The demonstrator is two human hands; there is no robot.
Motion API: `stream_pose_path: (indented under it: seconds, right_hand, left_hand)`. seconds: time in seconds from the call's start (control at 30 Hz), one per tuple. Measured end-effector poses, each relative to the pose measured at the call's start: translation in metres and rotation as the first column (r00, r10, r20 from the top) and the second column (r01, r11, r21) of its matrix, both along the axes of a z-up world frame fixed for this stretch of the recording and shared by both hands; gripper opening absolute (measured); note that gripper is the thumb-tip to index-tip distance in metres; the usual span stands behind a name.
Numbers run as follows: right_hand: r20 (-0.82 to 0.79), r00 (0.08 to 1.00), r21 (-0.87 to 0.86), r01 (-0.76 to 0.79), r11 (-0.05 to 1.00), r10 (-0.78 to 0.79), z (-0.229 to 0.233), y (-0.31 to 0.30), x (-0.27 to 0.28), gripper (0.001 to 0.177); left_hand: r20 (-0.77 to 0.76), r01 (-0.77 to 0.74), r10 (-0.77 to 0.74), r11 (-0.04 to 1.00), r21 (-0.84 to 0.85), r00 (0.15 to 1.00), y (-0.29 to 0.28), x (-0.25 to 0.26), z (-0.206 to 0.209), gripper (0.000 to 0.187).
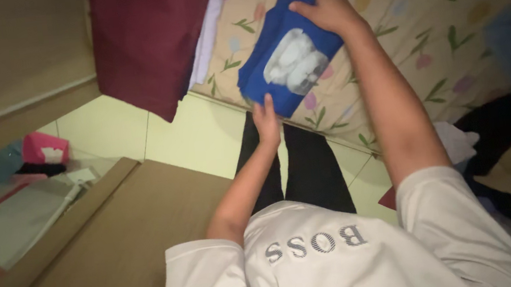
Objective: The person folds several t-shirts one by one on a bed. They smooth each shirt, fold the sides inward, then fold the bottom up and the top down to form a compact rectangle, placing each folded shirt into a growing stack.
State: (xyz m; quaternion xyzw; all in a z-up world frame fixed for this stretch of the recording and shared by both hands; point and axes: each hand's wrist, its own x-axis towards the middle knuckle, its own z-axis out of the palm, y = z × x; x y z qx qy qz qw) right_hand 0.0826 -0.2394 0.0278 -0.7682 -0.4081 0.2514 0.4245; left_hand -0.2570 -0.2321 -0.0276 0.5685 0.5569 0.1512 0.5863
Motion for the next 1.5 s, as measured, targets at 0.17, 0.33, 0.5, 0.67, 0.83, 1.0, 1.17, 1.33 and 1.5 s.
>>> stream_pose_path:
  seconds: [0.17, 0.33, 0.5, 0.67, 0.83, 1.0, 1.17, 1.33, 1.5]
  right_hand:
    - [0.08, 0.991, -0.196, 0.118, 0.974, -0.104, -0.025, 0.022, -0.006, 0.024]
    - [0.307, 0.937, -0.172, 0.227, 0.959, -0.167, -0.023, 0.029, -0.038, 0.04]
    - [0.24, 0.969, -0.132, -0.024, 0.991, 0.055, -0.009, 0.004, -0.108, 0.055]
    - [0.444, 0.882, -0.413, 0.355, 0.839, -0.154, -0.038, -0.049, -0.106, 0.062]
    - [-0.133, 0.601, -0.057, 0.789, 0.611, -0.788, -0.074, -0.076, -0.171, 0.083]
    - [-0.868, 0.119, -0.232, 0.76, 0.607, -0.481, -0.061, -0.067, -0.218, 0.073]
    - [-0.845, 0.367, -0.054, 0.665, 0.745, -0.389, 0.025, -0.057, -0.164, 0.058]
    - [0.164, 0.956, -0.285, 0.281, 0.916, -0.243, 0.124, -0.078, -0.115, 0.055]
    - [0.294, 0.948, -0.514, 0.049, 0.856, 0.122, 0.115, -0.092, -0.111, 0.064]
  left_hand:
    - [0.074, -0.146, 0.143, 0.989, 0.036, 0.987, 0.028, 0.012, 0.003, 0.029]
    - [-0.454, 0.001, 0.242, 0.882, 0.471, 0.858, 0.037, 0.033, 0.023, 0.053]
    - [-0.505, 0.605, -0.351, 0.591, 0.534, 0.789, 0.042, 0.067, 0.045, 0.08]
    - [-0.698, 0.86, -0.507, 0.361, 0.361, 0.506, 0.067, 0.079, 0.037, 0.083]
    - [-0.718, 0.842, -0.481, 0.46, 0.282, 0.503, 0.045, 0.068, 0.027, 0.085]
    - [-0.288, 0.651, -0.589, 0.728, 0.216, 0.755, 0.027, 0.063, 0.038, 0.083]
    - [0.285, 0.235, -0.107, 0.854, -0.463, 0.952, 0.038, 0.107, 0.071, 0.089]
    - [0.471, 0.386, 0.297, 0.301, -0.872, 0.831, 0.087, 0.133, 0.07, 0.099]
    - [0.427, 0.336, 0.295, 0.313, -0.889, 0.855, 0.138, 0.111, 0.03, 0.106]
